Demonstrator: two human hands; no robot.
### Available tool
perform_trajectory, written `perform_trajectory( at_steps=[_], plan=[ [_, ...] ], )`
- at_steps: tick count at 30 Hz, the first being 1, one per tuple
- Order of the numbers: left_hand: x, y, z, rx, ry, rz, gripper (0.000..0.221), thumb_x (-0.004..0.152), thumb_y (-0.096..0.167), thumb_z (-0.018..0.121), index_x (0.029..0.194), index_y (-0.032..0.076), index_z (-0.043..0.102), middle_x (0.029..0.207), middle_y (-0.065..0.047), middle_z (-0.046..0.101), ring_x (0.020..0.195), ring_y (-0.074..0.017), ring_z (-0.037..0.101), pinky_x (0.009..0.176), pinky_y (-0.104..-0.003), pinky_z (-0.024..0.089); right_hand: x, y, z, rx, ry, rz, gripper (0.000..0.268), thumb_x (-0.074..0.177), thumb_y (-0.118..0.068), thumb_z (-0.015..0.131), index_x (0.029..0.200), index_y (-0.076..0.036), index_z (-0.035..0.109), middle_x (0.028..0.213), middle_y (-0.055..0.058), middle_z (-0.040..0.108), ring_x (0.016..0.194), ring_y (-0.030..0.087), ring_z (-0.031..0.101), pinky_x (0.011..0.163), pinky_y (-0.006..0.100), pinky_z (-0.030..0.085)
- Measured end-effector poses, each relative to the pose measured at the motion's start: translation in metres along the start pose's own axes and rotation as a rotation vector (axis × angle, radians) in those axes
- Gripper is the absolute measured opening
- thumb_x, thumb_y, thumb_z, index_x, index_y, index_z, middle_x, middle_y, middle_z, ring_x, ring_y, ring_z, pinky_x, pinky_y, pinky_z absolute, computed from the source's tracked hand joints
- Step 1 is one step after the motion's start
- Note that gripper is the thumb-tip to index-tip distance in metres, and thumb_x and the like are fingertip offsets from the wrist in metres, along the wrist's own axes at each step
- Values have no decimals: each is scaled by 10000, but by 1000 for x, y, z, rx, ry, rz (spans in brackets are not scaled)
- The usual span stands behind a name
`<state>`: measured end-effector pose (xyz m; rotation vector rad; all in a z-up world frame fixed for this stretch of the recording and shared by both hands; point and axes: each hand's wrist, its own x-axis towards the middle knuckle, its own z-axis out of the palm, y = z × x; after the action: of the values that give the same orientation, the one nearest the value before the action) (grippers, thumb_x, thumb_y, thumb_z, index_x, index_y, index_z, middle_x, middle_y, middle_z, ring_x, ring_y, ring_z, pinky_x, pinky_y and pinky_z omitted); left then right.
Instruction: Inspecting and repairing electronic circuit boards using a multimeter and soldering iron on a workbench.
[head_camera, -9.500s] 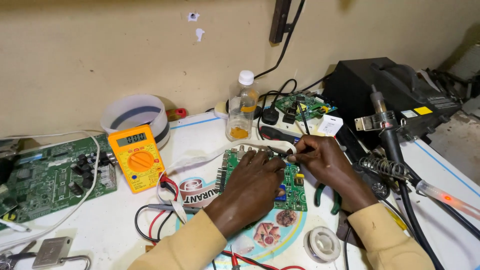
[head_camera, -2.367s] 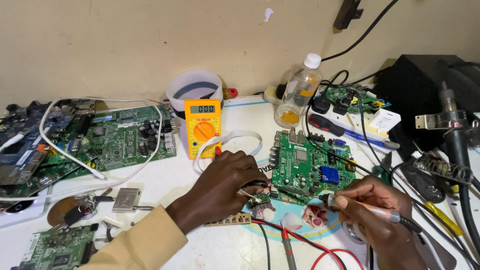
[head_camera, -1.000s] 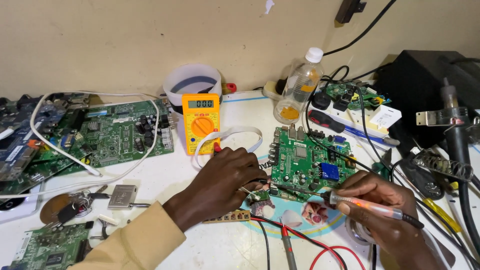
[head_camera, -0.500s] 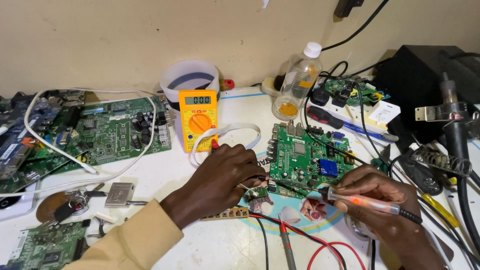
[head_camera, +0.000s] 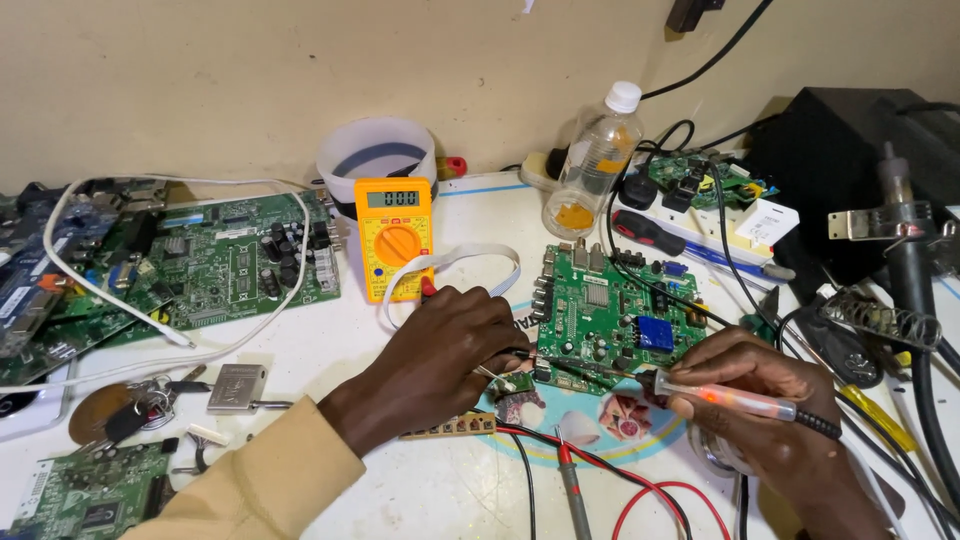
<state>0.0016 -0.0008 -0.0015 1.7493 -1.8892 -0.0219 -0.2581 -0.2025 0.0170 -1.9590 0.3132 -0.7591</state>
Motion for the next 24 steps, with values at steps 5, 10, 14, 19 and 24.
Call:
perform_trajectory(
  at_steps=[5, 10, 14, 19, 24],
  plan=[
    [-1, -2, 3, 37, -13, 0, 532, 682, -29, 608, 1187, 112, 703, 1059, -65, 658, 1010, -298, 574, 770, -427, 397, 0, 6, 2, 70, 18, -35, 218, 719, 19, 818, 934, -2, 789, 938, 153, 761, 812, 247, 757, 601, 321, 593],
    [-1, -4, 5, 38, 9, 3, 534, 665, -41, 617, 1177, 102, 676, 1088, -78, 667, 1028, -309, 582, 783, -438, 414, 2, 10, 4, 63, 26, -75, 196, 735, -25, 818, 926, -24, 777, 892, 141, 765, 780, 240, 755, 615, 325, 605],
    [-2, 1, 5, -41, -1, -143, 625, 620, -67, 634, 1214, 126, 615, 1175, -86, 704, 1082, -292, 612, 856, -434, 445, 0, 13, 3, 85, 44, -8, 188, 749, -39, 815, 931, -11, 779, 893, 155, 763, 836, 284, 751, 665, 383, 635],
    [1, 4, 1, -138, 74, -174, 472, 669, -12, 617, 1120, 125, 601, 1004, -76, 727, 926, -296, 668, 771, -423, 469, -1, 14, 3, 60, 94, 95, 179, 746, -68, 817, 896, 23, 783, 886, 172, 762, 816, 286, 747, 599, 359, 622],
    [1, 3, 3, -153, 66, -186, 475, 666, 0, 617, 1123, 132, 607, 1015, -61, 735, 931, -288, 669, 794, -433, 472, 0, 6, 7, 31, 162, 257, 192, 740, -23, 815, 883, 101, 787, 881, 205, 770, 758, 291, 762, 539, 359, 647]
  ],
)
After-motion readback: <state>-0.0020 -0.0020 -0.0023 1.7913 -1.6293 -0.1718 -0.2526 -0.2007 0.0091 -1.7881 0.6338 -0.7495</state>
